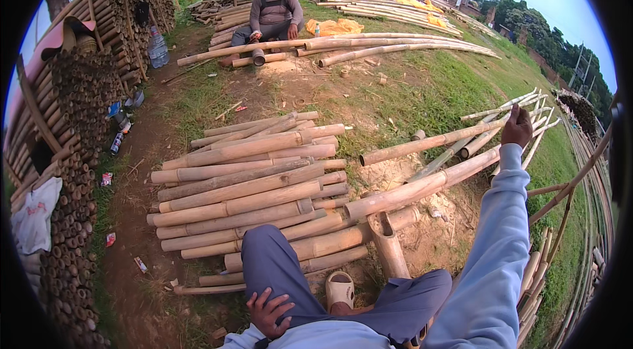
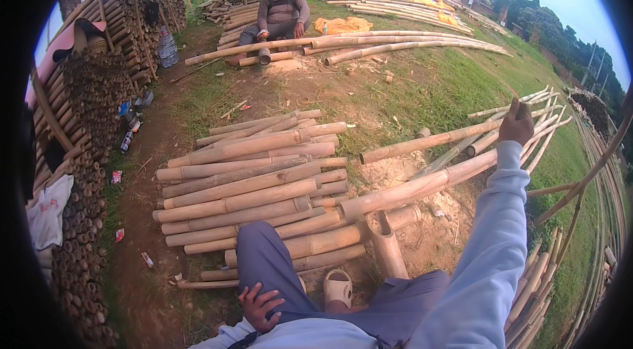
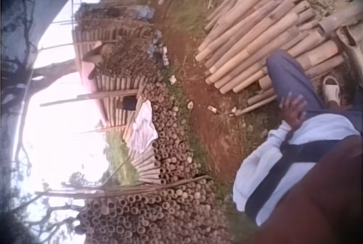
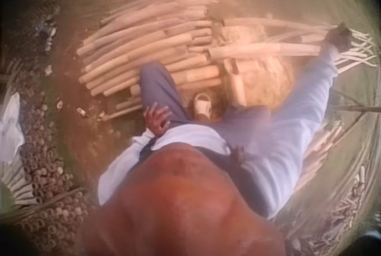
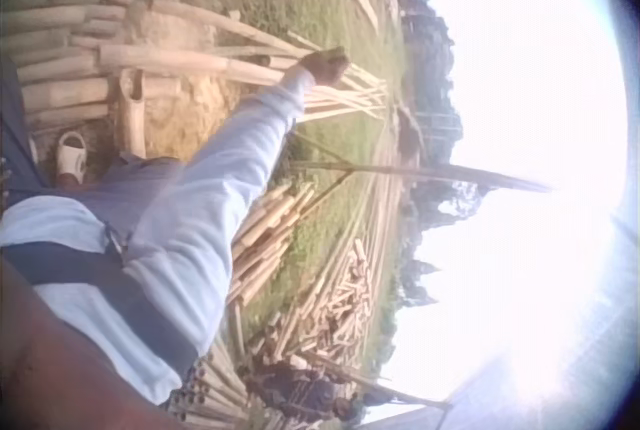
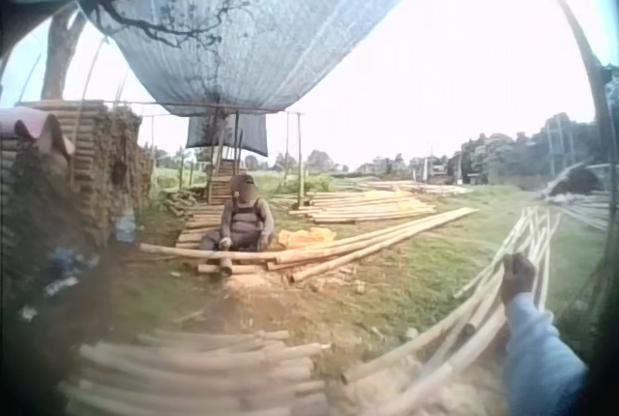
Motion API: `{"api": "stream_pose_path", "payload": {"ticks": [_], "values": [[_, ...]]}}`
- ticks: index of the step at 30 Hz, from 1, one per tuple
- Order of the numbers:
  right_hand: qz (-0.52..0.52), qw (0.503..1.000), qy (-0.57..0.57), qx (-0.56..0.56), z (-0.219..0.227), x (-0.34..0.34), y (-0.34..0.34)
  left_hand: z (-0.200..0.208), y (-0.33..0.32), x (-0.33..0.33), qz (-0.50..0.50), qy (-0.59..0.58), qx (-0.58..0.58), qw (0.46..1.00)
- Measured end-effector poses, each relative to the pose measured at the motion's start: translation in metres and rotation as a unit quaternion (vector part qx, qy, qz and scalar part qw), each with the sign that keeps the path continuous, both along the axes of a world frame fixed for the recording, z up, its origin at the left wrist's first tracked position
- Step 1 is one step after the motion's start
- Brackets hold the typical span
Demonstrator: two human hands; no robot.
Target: The person sits on the ground and uses a machete to chop bamboo poles into shorter sections. They repeatedly strike the bamboo with the machete, separating pieces and stacking them nearby.
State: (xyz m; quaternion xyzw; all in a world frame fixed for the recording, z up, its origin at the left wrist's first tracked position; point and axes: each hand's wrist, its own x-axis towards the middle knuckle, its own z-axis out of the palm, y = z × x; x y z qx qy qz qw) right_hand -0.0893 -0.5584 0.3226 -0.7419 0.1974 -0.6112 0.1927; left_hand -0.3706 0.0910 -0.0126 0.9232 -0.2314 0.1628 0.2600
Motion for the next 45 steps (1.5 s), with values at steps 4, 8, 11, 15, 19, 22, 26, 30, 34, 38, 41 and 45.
{"api": "stream_pose_path", "payload": {"ticks": [4,8,11,15,19,22,26,30,34,38,41,45], "values": [[-0.039,0.995,0.042,0.084,0.020,0.004,0.003,0.003,-0.003,-0.005,0.021,0.020,0.005,1.000],[0.249,0.950,0.112,-0.149,-0.042,-0.063,0.097,0.010,-0.005,-0.001,0.014,0.028,0.025,0.999],[0.280,0.895,0.281,-0.203,-0.129,-0.118,0.143,0.022,-0.001,0.009,-0.029,0.026,0.058,0.998],[0.226,0.726,0.648,0.043,-0.229,-0.177,0.117,0.033,0.012,0.032,-0.078,0.057,0.062,0.993],[0.085,0.670,0.725,0.136,-0.297,-0.234,0.087,0.010,0.030,0.060,0.013,0.067,-0.033,0.997],[0.041,0.749,0.617,0.238,-0.324,-0.262,0.083,-0.023,0.049,0.098,0.226,0.170,-0.336,0.898],[-0.023,0.758,0.602,0.250,-0.335,-0.272,0.087,-0.024,0.059,0.116,0.306,0.194,-0.493,0.791],[-0.025,0.753,0.605,0.258,-0.333,-0.264,0.086,0.018,-0.015,0.079,0.192,0.087,-0.170,0.962],[-0.054,0.743,0.613,0.265,-0.334,-0.259,0.087,0.064,-0.058,0.058,0.025,0.116,0.211,0.970],[-0.033,0.768,0.585,0.258,-0.337,-0.265,0.086,0.056,-0.091,0.051,-0.204,0.363,0.206,0.886],[-0.009,0.774,0.571,0.274,-0.336,-0.271,0.083,0.046,-0.097,0.050,-0.277,0.472,0.069,0.834],[0.002,0.772,0.572,0.277,-0.335,-0.273,0.082,0.063,-0.040,0.049,-0.169,0.120,0.248,0.946]]}}
